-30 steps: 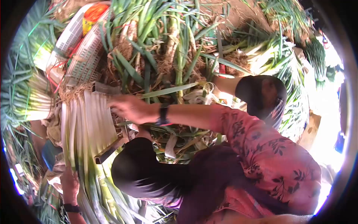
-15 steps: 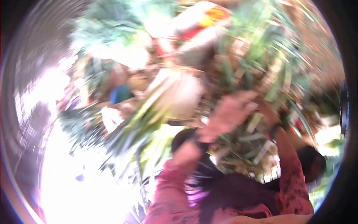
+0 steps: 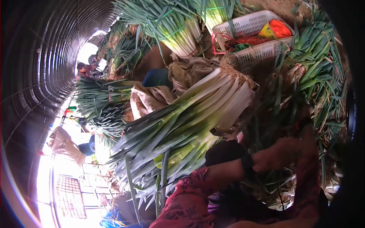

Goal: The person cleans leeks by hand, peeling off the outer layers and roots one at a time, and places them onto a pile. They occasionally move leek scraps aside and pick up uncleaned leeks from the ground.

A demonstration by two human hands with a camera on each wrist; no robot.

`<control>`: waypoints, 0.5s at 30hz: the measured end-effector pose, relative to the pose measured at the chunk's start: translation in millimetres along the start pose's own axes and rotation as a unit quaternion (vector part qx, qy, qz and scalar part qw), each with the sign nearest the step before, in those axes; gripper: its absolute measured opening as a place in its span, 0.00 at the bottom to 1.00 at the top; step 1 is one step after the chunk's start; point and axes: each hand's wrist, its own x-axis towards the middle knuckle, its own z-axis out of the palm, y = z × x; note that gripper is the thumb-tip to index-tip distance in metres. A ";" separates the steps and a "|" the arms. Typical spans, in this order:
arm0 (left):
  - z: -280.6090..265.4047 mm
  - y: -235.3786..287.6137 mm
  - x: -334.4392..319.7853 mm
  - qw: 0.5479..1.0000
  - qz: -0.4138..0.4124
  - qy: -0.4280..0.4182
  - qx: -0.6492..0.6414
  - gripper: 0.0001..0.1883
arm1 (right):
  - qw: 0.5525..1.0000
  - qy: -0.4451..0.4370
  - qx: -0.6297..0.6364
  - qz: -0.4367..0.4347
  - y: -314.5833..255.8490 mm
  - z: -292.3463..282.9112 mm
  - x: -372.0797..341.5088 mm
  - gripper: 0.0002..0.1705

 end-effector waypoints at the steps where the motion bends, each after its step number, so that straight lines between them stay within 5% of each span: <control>1: -7.0 5.5 -1.5 0.997 -0.032 -0.052 -0.037 0.11 | 0.998 -0.003 -0.043 -0.035 -4.3 -2.2 0.1 0.13; 7: -42.3 22.5 -24.8 0.998 0.004 0.013 -0.064 0.13 | 0.908 -0.006 -0.356 -0.219 -30.4 -5.0 -11.2 0.14; 15: -46.6 19.0 -30.8 0.998 -0.026 -0.023 -0.050 0.16 | 0.795 -0.031 -0.516 -0.316 -58.4 18.6 -30.5 0.17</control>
